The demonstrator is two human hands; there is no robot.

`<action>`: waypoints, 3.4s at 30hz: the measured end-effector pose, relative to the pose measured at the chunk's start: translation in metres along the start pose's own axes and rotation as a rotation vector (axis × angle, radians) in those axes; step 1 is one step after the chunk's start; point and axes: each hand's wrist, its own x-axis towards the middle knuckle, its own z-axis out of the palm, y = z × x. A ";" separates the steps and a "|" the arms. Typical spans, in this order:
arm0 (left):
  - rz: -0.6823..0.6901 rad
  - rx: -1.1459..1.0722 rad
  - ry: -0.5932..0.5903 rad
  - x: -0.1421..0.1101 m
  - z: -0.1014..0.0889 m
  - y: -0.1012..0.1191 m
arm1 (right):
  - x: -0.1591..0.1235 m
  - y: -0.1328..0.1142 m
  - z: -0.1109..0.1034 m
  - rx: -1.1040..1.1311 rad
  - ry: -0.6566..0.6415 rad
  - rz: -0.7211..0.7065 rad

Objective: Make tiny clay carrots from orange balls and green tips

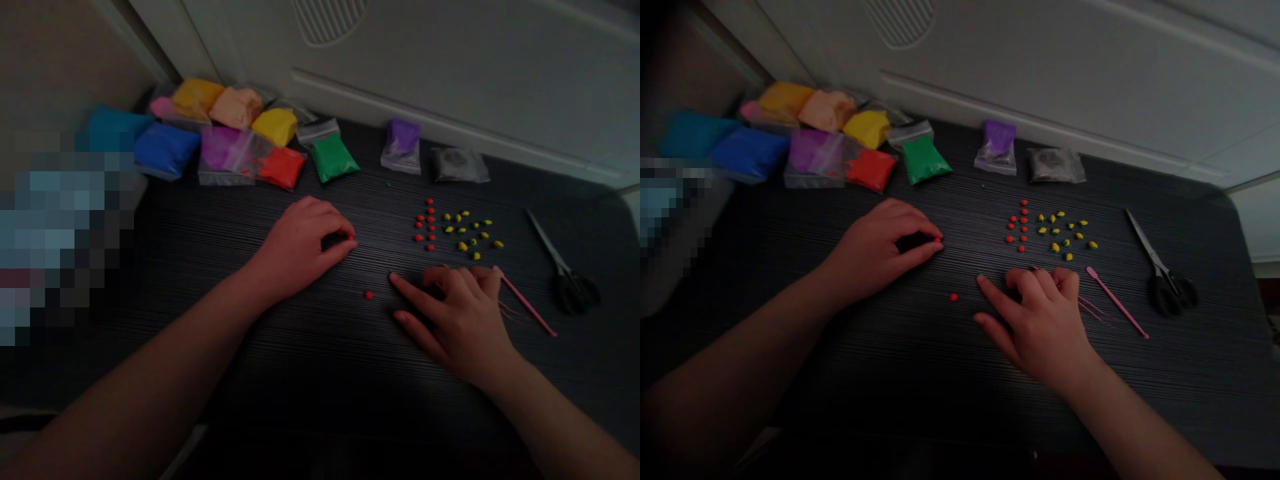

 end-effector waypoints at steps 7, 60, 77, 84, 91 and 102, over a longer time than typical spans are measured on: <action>0.006 0.006 -0.007 0.000 0.000 0.000 | 0.000 0.004 0.000 0.007 0.010 0.050; 0.020 0.027 -0.019 0.000 0.000 -0.001 | 0.000 0.000 -0.001 0.007 0.031 0.026; 0.001 0.007 -0.011 0.000 0.001 -0.002 | 0.000 0.004 0.004 0.049 0.094 0.074; 0.004 0.016 -0.027 0.001 0.001 -0.003 | 0.005 0.001 0.004 0.042 0.094 0.080; 0.002 0.002 -0.022 0.001 0.001 -0.004 | 0.005 -0.004 0.004 0.030 0.050 0.058; -0.040 -0.057 -0.032 0.002 -0.001 -0.006 | 0.003 -0.003 0.004 0.092 0.132 0.090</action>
